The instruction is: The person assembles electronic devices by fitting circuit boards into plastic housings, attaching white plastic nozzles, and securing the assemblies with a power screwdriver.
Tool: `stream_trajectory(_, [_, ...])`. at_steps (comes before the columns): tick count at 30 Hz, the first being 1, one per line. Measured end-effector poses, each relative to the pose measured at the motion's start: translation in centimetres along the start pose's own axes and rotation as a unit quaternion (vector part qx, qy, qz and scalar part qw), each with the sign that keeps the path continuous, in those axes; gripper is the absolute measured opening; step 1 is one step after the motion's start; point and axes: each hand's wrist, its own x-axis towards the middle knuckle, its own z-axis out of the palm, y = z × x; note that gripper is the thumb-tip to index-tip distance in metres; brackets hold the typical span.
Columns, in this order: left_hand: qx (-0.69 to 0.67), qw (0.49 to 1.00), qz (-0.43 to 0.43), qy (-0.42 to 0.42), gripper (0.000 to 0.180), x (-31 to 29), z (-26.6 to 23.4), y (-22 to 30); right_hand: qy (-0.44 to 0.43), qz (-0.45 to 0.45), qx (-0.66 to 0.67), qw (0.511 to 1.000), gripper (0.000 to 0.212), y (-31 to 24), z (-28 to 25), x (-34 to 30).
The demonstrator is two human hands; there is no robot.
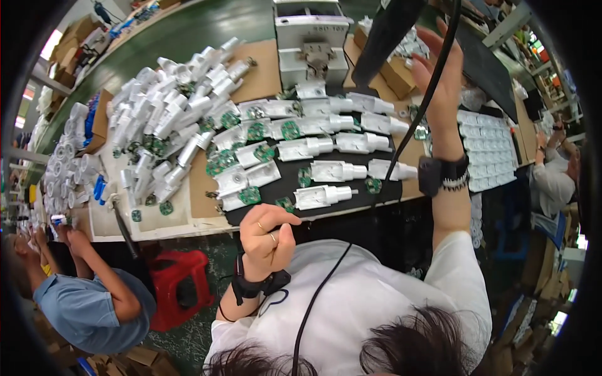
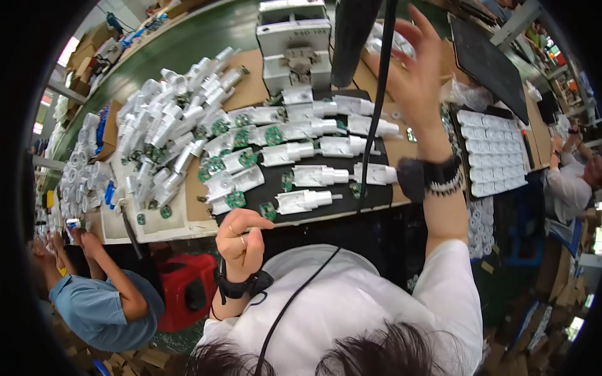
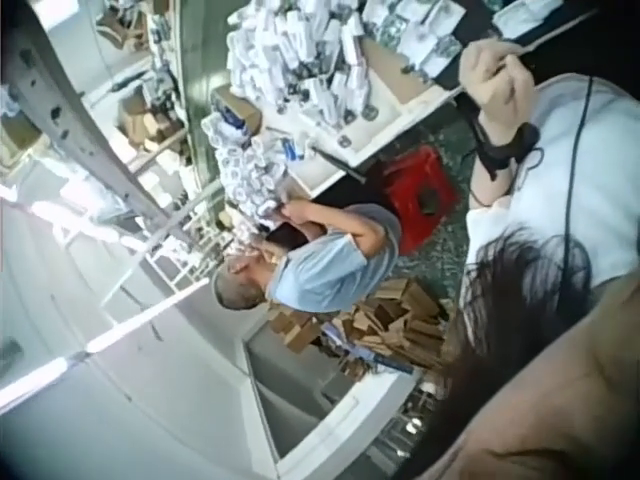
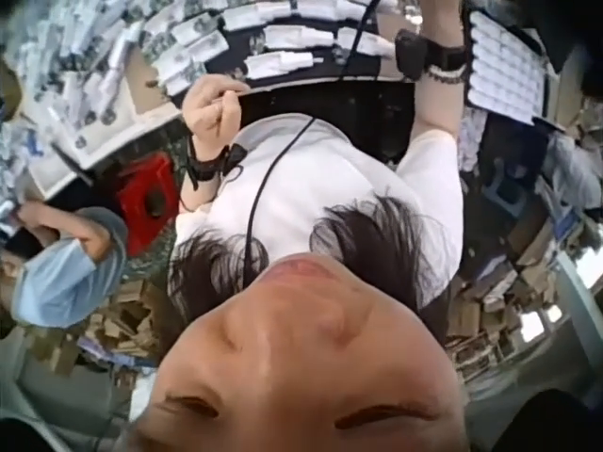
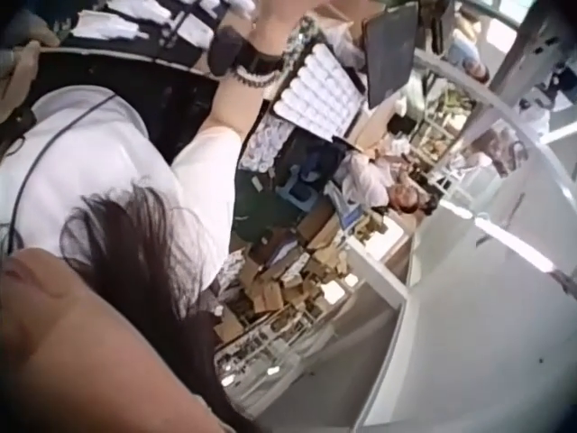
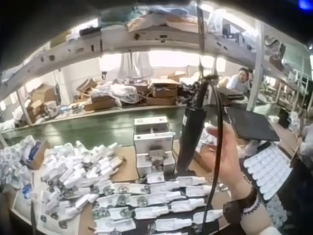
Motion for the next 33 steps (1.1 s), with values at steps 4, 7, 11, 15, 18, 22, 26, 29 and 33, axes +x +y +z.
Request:
stream_trajectory(4, [0.044, 0.998, 0.043, -0.026, 0.015, 0.3, 0.5, -0.8, 0.002, 0.032, 0.123, 0.992, 0.048, -1.4, 4.1, 1.7])
stream_trajectory(7, [0.046, 0.997, 0.043, -0.044, 0.017, 0.1, 0.3, -1.4, -0.081, 0.257, 0.116, 0.956, 0.032, 1.0, 4.1, 1.8])
stream_trajectory(11, [0.054, 0.997, 0.041, -0.038, 0.015, 0.4, 0.2, -1.6, -0.191, 0.171, 0.110, 0.960, 0.053, 3.5, 2.4, 1.0])
stream_trajectory(15, [0.052, 0.997, 0.029, -0.040, 0.011, 0.5, 0.1, -1.9, -0.088, 0.123, 0.218, 0.964, 0.048, -0.3, 2.8, 0.8])
stream_trajectory(18, [0.041, 0.999, 0.002, -0.031, 0.017, 0.0, -0.1, -1.8, -0.086, 0.119, 0.296, 0.944, 0.042, -1.2, 3.3, 1.1])
stream_trajectory(22, [0.018, 1.000, -0.026, 0.000, 0.017, -1.2, 0.3, -2.1, -0.034, 0.097, 0.372, 0.923, 0.033, -1.3, 5.7, 2.5])
stream_trajectory(26, [0.055, 0.998, -0.004, -0.020, 0.018, -1.7, 1.9, -2.1, -0.013, 0.102, 0.349, 0.931, 0.028, 0.4, 8.0, 3.7])
stream_trajectory(29, [0.148, 0.987, -0.010, -0.058, 0.029, -1.9, 3.1, -1.5, -0.006, 0.096, 0.322, 0.942, 0.027, 1.5, 10.5, 4.7])
stream_trajectory(33, [0.242, 0.967, -0.001, -0.078, 0.043, -2.2, 4.0, -2.1, 0.013, 0.073, 0.299, 0.951, 0.027, 2.7, 13.1, 5.4])
